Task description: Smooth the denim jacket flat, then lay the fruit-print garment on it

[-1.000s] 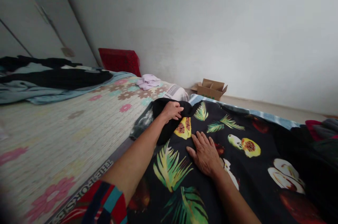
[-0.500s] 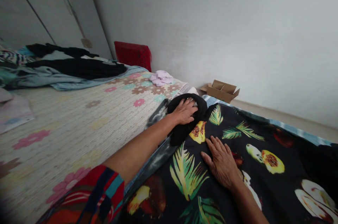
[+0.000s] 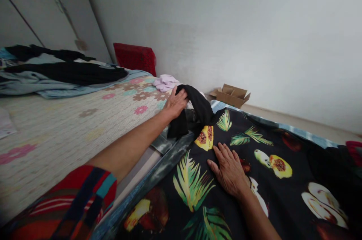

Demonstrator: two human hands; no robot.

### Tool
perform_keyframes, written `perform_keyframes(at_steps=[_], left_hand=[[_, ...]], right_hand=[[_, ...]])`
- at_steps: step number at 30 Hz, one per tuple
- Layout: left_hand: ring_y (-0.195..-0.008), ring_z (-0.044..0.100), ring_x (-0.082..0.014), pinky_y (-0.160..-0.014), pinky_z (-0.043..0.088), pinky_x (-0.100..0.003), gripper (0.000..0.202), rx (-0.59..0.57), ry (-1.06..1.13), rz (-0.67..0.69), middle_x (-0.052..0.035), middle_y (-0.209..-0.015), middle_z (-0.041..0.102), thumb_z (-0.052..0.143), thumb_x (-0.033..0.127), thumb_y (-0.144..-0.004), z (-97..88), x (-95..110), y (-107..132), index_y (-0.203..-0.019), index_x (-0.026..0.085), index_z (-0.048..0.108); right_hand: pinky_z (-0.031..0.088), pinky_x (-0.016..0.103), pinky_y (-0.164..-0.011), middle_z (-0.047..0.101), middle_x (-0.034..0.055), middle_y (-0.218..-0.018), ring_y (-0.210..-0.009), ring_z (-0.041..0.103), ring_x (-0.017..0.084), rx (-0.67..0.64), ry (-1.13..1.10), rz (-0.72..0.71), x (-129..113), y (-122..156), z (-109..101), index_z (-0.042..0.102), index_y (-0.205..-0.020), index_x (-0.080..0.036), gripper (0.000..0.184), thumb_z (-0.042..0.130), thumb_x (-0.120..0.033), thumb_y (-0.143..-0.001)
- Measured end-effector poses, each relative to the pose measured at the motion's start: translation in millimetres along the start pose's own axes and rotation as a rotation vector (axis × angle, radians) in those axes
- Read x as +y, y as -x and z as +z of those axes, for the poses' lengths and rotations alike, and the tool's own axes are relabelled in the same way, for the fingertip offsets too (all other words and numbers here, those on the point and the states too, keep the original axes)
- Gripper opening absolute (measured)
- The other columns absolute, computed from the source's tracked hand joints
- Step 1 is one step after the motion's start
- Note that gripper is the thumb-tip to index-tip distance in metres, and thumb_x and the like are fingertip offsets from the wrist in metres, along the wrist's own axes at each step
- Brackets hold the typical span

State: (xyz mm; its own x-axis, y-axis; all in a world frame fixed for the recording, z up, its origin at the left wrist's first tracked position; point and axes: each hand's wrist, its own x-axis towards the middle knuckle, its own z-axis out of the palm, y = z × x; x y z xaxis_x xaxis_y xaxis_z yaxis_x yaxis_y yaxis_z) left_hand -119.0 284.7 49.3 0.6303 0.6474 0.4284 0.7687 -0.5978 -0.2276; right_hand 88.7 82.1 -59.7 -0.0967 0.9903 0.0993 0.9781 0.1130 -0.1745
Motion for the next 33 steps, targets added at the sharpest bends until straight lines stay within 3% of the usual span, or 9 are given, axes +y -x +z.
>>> perform_keyframes(at_steps=[3,5,9,12,15,20,25,29,33], left_hand=[[-0.131,0.03,-0.0234,-0.111,-0.003,-0.05,0.047,-0.044,-0.053,-0.127,-0.0074,-0.131,0.051,0.03,0.003,-0.082,-3.4,-11,3,-0.115,0.018,0.061],[-0.125,0.037,-0.0276,-0.11,-0.002,-0.053,0.04,-0.102,-0.085,-0.212,-0.01,-0.119,0.059,0.036,0.005,-0.08,-6.1,-5,13,-0.101,0.017,0.067],[-0.116,0.045,-0.0299,-0.105,0.023,-0.047,0.027,-0.218,0.179,-0.382,-0.0128,-0.108,0.064,0.046,0.018,-0.079,-8.9,35,40,-0.093,0.016,0.069],[-0.095,0.06,-0.0248,-0.082,0.042,-0.033,0.029,-0.321,0.333,-0.408,-0.0092,-0.09,0.068,0.046,0.036,-0.082,-6.4,70,58,-0.081,0.02,0.07],[-0.074,0.062,-0.0204,-0.063,0.042,-0.026,0.032,-0.432,0.511,-0.437,-0.0051,-0.068,0.067,0.054,0.049,-0.073,-2.9,93,69,-0.065,0.02,0.066],[-0.056,0.054,-0.0153,-0.049,0.033,-0.024,0.022,-0.488,0.684,-0.502,0.0009,-0.052,0.054,0.065,0.035,-0.059,-6.3,101,80,-0.05,0.018,0.054],[-0.044,0.043,-0.0108,-0.043,0.028,-0.023,0.025,-0.531,0.855,-0.558,0.0057,-0.042,0.041,0.062,0.034,-0.057,-24.7,97,99,-0.045,0.018,0.046],[-0.044,0.046,-0.0124,-0.043,0.033,-0.023,0.028,-0.555,0.951,-0.565,0.0039,-0.042,0.047,0.064,0.039,-0.054,-45.8,97,126,-0.046,0.017,0.049],[-0.047,0.056,-0.0167,-0.044,0.039,-0.024,0.029,-0.568,1.13,-0.628,-0.0009,-0.05,0.059,0.068,0.041,-0.052,-63.3,98,155,-0.054,0.015,0.056]], right_hand=[[0.021,0.046,-0.108,0.032,0.0082,-0.146,-0.135,0.024,0.024,-0.008,-0.013,-0.002,-1,-1,-2,0.038,-0.138,-0.019,0.061,0.027,-0.056,-0.091],[0.02,0.047,-0.108,0.031,0.0084,-0.146,-0.136,0.023,0.024,-0.016,-0.021,0.0,-2,-1,-4,0.037,-0.138,-0.019,0.061,0.027,-0.056,-0.091],[0.017,0.046,-0.109,0.029,0.0089,-0.147,-0.136,0.02,0.025,-0.047,-0.04,0.008,-3,-2,-8,0.035,-0.14,-0.018,0.063,0.025,-0.057,-0.091],[0.015,0.047,-0.109,0.026,0.0096,-0.148,-0.137,0.018,0.026,-0.07,-0.042,0.006,-5,-4,-11,0.033,-0.141,-0.018,0.064,0.022,-0.058,-0.091],[0.014,0.048,-0.109,0.024,0.0109,-0.149,-0.138,0.015,0.026,-0.085,-0.048,0.008,-7,-5,-14,0.03,-0.142,-0.017,0.064,0.021,-0.056,-0.092],[0.021,0.049,-0.106,0.028,0.0144,-0.147,-0.135,0.023,0.03,-0.159,-0.137,-0.02,-8,10,-36,0.033,-0.14,-0.015,0.066,0.027,-0.058,-0.09],[0.037,0.035,-0.096,0.047,0.0116,-0.131,-0.117,0.047,0.024,-0.002,-0.122,0.111,20,75,-72,0.051,-0.125,-0.019,0.045,0.041,-0.043,-0.088],[0.042,0.039,-0.089,0.052,0.0158,-0.124,-0.112,0.051,0.03,0.081,0.033,0.408,61,164,-88,0.057,-0.117,-0.014,0.046,0.043,-0.044,-0.085],[0.044,0.039,-0.083,0.058,0.0158,-0.116,-0.103,0.058,0.03,0.103,0.021,0.745,87,248,-84,0.052,-0.124,-0.014,0.055,0.037,-0.049,-0.084]])
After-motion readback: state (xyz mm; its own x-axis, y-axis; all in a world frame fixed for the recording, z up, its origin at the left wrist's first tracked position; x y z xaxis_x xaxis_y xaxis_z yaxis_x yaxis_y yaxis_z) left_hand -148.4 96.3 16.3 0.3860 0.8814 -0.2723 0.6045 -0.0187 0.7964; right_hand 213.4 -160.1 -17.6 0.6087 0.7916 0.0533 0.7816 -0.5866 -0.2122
